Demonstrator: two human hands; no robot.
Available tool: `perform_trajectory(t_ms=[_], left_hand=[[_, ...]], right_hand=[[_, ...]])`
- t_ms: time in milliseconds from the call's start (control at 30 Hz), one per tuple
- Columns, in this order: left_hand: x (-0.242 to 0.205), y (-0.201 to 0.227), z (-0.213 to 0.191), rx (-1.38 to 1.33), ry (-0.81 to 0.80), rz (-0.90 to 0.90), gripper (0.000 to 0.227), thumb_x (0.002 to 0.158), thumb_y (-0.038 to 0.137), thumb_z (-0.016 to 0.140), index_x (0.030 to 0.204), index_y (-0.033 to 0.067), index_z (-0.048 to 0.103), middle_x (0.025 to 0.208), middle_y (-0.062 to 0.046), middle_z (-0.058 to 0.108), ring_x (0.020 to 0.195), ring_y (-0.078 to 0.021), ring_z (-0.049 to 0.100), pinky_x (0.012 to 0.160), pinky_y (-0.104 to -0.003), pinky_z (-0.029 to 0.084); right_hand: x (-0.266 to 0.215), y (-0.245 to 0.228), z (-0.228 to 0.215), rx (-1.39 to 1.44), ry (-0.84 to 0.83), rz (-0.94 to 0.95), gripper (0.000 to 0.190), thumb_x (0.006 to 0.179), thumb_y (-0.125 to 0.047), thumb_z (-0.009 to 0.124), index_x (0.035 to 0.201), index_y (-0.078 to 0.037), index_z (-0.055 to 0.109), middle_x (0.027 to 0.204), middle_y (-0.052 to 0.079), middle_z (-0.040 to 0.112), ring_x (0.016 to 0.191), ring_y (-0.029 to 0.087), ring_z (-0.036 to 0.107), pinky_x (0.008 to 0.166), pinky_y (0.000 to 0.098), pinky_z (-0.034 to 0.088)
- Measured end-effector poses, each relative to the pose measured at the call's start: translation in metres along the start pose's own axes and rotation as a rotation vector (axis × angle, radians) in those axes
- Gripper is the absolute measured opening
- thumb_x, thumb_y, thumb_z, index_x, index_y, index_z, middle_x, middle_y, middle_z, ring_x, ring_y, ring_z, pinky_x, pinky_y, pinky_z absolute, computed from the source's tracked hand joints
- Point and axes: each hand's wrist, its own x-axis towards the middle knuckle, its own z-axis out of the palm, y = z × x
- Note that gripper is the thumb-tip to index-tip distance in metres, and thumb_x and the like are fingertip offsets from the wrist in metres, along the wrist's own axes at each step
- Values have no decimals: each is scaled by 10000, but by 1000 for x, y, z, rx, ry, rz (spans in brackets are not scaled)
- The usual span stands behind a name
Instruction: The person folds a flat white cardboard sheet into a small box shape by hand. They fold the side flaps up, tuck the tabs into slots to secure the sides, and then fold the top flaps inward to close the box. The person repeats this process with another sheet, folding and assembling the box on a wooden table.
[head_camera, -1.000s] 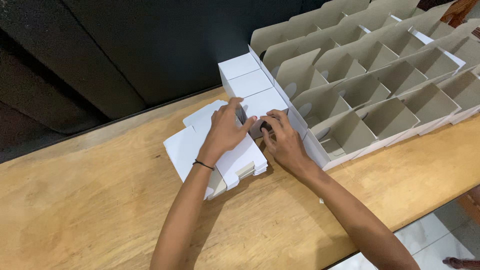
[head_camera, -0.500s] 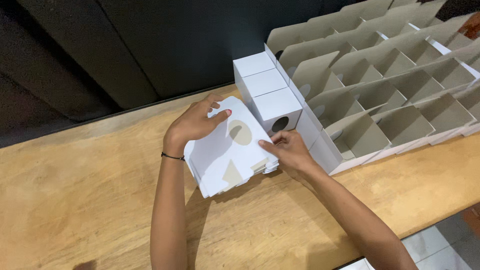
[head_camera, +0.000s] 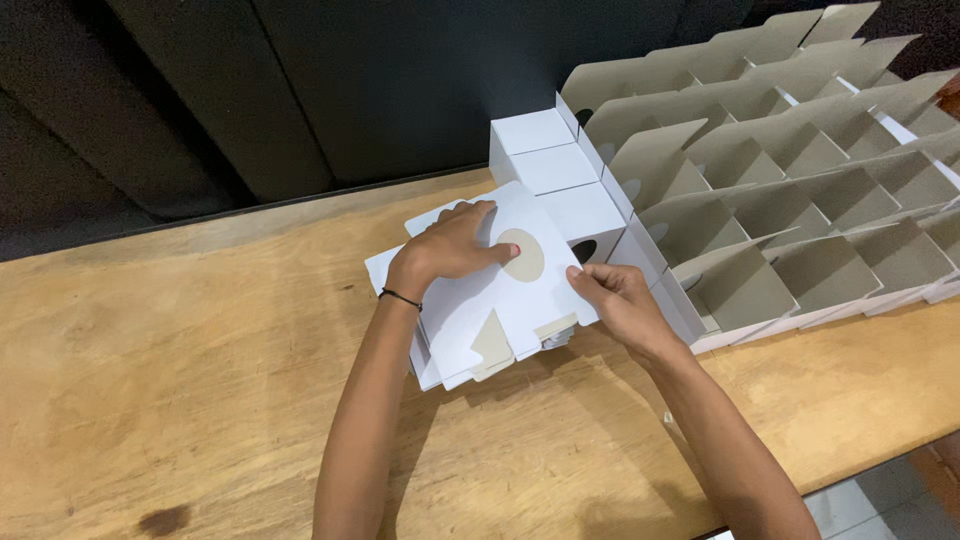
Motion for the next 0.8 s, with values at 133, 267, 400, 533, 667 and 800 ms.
perform_trajectory(t_ms=[133,267,400,533,667,800], left_hand=[[-16,10,-20,-89,58,29,847,824,457,639,1500,23,370,1485,-269,420,1396,-457,375,1153,-607,282],[-29,11,-36,-306,229,34,808,836,381,739,1452,-25,408,1280,-260,529,1236,-420,536,1023,-584,439],[-9,-34,-38,-498,422,172,712,774,310,843,1320,-31,538,803,-95,647,753,-217,619,693,-363,516],[-10,-49,-44,-622,477,211,529,745,194,868,1154,-45,633,628,-28,600,616,-134,555,614,-250,469],[-12,-57,-46,-677,461,139,382,712,180,886,970,-21,687,629,-19,645,605,-109,604,574,-210,506],[-11,-65,-46,-412,437,15,280,670,235,885,826,57,735,652,-29,629,637,-160,607,589,-275,483]], right_hand=[[-3,-23,-9,-31,27,-110,282,995,-274,613,874,-60,752,658,37,651,581,89,574,569,212,446],[-2,-39,-20,-26,46,-345,209,1008,-139,595,922,-45,761,671,48,625,681,96,492,648,225,408],[-17,-81,-16,-23,67,-454,115,969,-129,686,1022,-70,770,719,39,645,748,67,519,698,208,448],[-27,-106,-11,-63,106,-390,316,876,-137,768,1147,10,701,810,128,715,734,114,630,705,259,538],[-27,-105,-4,-152,46,-283,289,846,-68,754,1105,32,675,757,133,695,682,146,621,647,248,517],[-25,-99,10,-279,-4,-160,301,796,-62,767,1050,64,665,786,124,677,683,149,609,623,253,520]])
